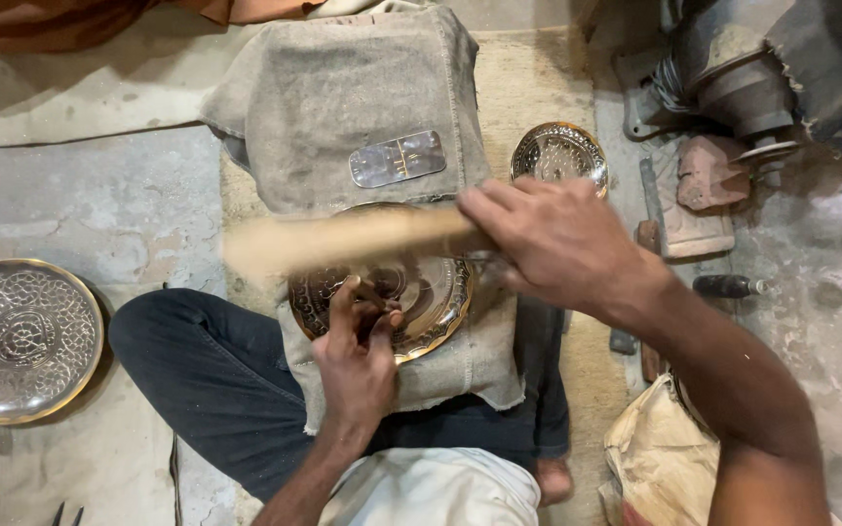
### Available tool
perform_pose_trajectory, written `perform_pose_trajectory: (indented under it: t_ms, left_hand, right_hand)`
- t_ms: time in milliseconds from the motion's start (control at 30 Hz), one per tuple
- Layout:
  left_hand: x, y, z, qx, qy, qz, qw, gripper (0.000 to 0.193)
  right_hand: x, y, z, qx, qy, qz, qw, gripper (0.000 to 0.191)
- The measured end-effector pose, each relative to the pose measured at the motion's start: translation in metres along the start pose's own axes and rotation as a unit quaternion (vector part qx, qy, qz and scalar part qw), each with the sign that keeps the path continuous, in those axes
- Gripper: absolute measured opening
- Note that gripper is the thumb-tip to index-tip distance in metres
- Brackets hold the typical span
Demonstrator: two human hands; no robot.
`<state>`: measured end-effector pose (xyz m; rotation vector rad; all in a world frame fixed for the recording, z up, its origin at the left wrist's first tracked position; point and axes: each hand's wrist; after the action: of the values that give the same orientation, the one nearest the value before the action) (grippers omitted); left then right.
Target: The person sits on the floor with a brass plate resting on a cloth cushion and hammers a small punch against the plate's surface using a wooden mallet, working the patterned design. They reposition the punch and rotate the plate between strikes, then set the plate down and handle a small red item at the end.
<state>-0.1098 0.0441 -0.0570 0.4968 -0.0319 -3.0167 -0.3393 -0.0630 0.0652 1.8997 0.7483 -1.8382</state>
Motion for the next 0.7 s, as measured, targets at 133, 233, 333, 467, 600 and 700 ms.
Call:
perform_pose_trajectory:
  t_ms: [133,233,333,467,600,700]
  left_hand:
    - [-0.003,0.007,0.004,0.005,-0.017,-0.048,0.999,0.048]
    - [-0.004,0.021,0.009,0.042,0.048,-0.112,0.992,0.049]
    - [-0.008,0.032,0.015,-0.01,0.101,-0.204,0.974,0.066]
    - [-0.015,0.047,0.026,0.114,0.095,-0.264,0.953,0.056]
    - [-0.015,0.064,0.035,0.153,0.13,-0.346,0.917,0.051]
    - [-0.017,0.07,0.042,0.154,0.148,-0.424,0.88,0.049]
  right_hand:
    - [0.008,-0.017,0.009,0.05,0.021,0.014,0.998,0.034]
    - [0.019,-0.033,0.011,0.115,0.116,0.013,0.986,0.041]
    - [0.03,-0.051,0.012,0.125,0.142,0.047,0.981,0.042]
    - [0.056,-0.077,0.01,0.129,0.185,0.126,0.966,0.045]
    - [0.1,-0.104,0.001,0.186,0.259,0.185,0.929,0.048]
    - [0.132,-0.123,-0.008,0.204,0.256,0.261,0.908,0.039]
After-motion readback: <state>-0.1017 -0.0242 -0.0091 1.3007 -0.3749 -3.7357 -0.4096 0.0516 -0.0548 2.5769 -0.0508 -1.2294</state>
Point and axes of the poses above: each hand's wrist, its own y-axis towards the middle knuckle, its own x-axis out of the palm, z = x × y, and after that the axes turned 5 degrees about y, right-handed
